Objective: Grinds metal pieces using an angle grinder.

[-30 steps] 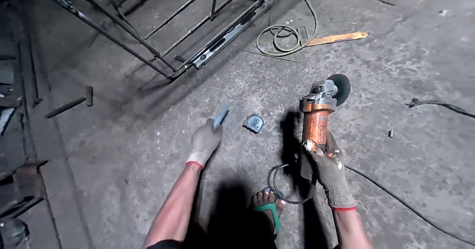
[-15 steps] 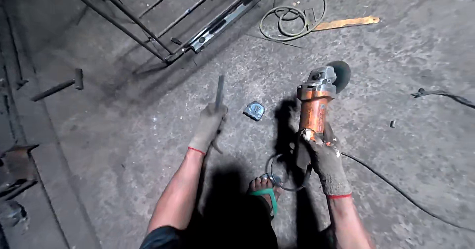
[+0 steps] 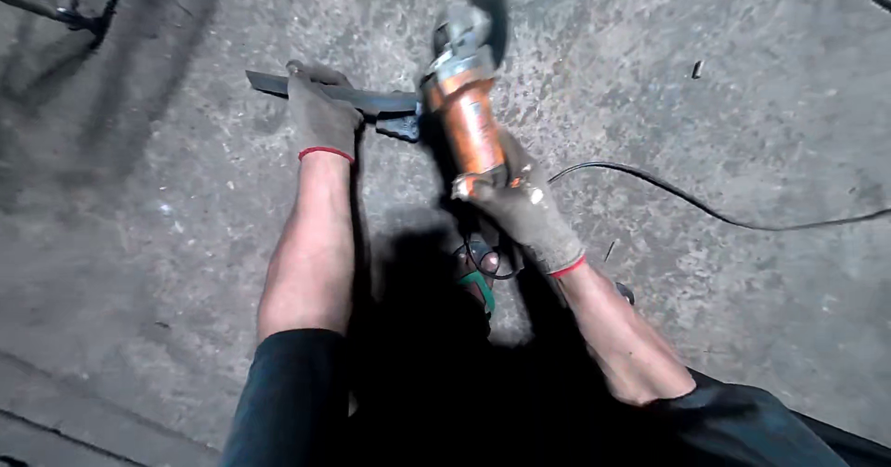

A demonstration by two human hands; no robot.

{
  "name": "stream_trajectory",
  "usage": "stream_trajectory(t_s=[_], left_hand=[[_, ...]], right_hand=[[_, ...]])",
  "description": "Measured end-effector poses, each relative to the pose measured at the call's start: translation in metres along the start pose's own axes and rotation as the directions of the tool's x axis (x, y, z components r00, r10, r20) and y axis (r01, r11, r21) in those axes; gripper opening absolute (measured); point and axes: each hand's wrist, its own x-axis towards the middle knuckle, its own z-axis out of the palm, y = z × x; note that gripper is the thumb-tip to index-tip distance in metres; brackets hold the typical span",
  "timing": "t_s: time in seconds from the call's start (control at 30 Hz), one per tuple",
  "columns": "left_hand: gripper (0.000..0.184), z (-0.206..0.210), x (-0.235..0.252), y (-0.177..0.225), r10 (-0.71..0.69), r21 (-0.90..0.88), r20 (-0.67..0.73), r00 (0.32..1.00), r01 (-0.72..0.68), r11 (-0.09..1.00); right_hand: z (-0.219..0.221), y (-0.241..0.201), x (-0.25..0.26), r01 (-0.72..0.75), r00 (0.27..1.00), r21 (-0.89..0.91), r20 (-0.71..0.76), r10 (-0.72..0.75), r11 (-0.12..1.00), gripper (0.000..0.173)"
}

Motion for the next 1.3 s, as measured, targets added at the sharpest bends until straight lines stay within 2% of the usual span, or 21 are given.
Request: stream_trajectory(t_s=[0.1,0.2,0.27,0.3,0.33,0.4,0.47,0.53,0.57,0.6,0.63,0.67,0.73,0.8,0.83,0.9,0.93,1.07,1.13,1.23,1.3], left_hand=[[0.039,0.002,0.007,-0.008,0.042,0.166,0.000,0.999,-0.042,0.985],[0.039,0.008,0.001,-0.004,0.076,0.388,-0.009,0.997,-0.067,0.919],[0.037,0.008,-0.002,-0.001,0.094,0.545,0.015,0.995,-0.087,0.834],[0.035,0.008,-0.001,-0.001,0.102,0.567,0.025,0.994,-0.098,0.818],[0.033,0.009,0.000,-0.002,0.109,0.543,0.030,0.994,-0.107,0.833],[0.032,0.013,-0.005,-0.002,0.112,0.503,0.051,0.992,-0.122,0.856],[0.038,0.017,-0.004,-0.004,0.119,0.433,0.024,0.993,-0.117,0.894],[0.041,0.017,-0.002,-0.006,0.105,0.364,0.027,0.994,-0.108,0.925],[0.043,0.016,-0.002,-0.006,0.098,0.343,0.037,0.995,-0.104,0.934],[0.044,0.016,-0.001,-0.007,0.099,0.324,0.033,0.995,-0.104,0.940],[0.044,0.016,-0.001,-0.007,0.096,0.315,0.034,0.995,-0.102,0.944],[0.043,0.014,-0.001,-0.007,0.094,0.315,0.044,0.995,-0.103,0.944],[0.045,0.016,-0.001,-0.007,0.094,0.329,0.040,0.995,-0.102,0.939],[0.045,0.018,-0.002,-0.007,0.106,0.353,0.022,0.994,-0.107,0.930],[0.045,0.018,-0.002,-0.007,0.113,0.362,0.019,0.993,-0.113,0.925],[0.042,0.016,-0.002,-0.007,0.115,0.369,0.041,0.993,-0.122,0.921],[0.041,0.016,0.001,-0.008,0.113,0.342,0.026,0.993,-0.115,0.932],[0.043,0.015,0.003,-0.009,0.112,0.341,0.048,0.993,-0.122,0.932],[0.042,0.016,0.001,-0.008,0.111,0.341,0.044,0.993,-0.120,0.932],[0.042,0.021,0.003,-0.008,0.092,0.282,-0.024,0.995,-0.082,0.956],[0.042,0.022,0.004,-0.010,0.091,0.257,-0.033,0.995,-0.079,0.963]], right_hand=[[0.019,0.002,0.012,-0.021,0.992,0.088,0.125,0.010,0.996,0.078],[0.020,-0.025,0.005,-0.070,0.984,0.144,0.171,0.044,0.987,0.052],[0.026,-0.010,0.011,0.045,0.981,0.115,0.183,-0.066,0.992,0.054],[0.040,0.025,0.020,0.262,0.955,0.116,0.110,-0.275,0.958,0.062],[0.046,0.039,0.029,0.316,0.942,0.069,0.097,-0.321,0.946,0.068],[0.035,0.015,0.034,0.083,0.973,-0.078,0.223,-0.064,0.993,0.076],[0.033,0.012,0.039,0.022,0.967,-0.169,0.255,0.022,0.985,0.079],[0.043,0.043,0.036,0.264,0.963,-0.101,0.090,-0.255,0.959,0.073],[0.027,0.015,0.025,0.133,0.984,-0.076,0.126,-0.123,0.988,0.064],[0.002,-0.038,0.013,-0.141,0.967,-0.088,0.204,0.156,0.986,0.052],[-0.019,-0.096,0.009,-0.398,0.883,-0.117,0.221,0.414,0.910,0.039],[-0.029,-0.126,0.002,-0.457,0.867,-0.111,0.167,0.470,0.883,0.033],[-0.034,-0.133,-0.007,-0.351,0.928,-0.095,0.098,0.359,0.932,0.032],[-0.032,-0.125,-0.004,-0.317,0.937,-0.117,0.115,0.330,0.941,0.027],[-0.025,-0.104,0.001,-0.259,0.951,-0.125,0.139,0.275,0.958,0.029],[0.011,-0.022,0.020,0.003,0.991,-0.170,0.131,0.020,0.985,0.046],[0.025,0.004,0.031,0.052,0.988,-0.211,0.155,-0.019,0.976,0.056],[0.043,0.051,0.040,0.208,0.976,-0.160,0.095,-0.195,0.965,0.065],[0.041,0.048,0.042,0.193,0.978,-0.173,0.119,-0.174,0.966,0.069],[0.031,0.019,0.044,0.050,0.975,-0.249,0.224,0.007,0.967,0.074],[0.031,0.019,0.044,0.053,0.978,-0.248,0.210,0.000,0.967,0.072]])
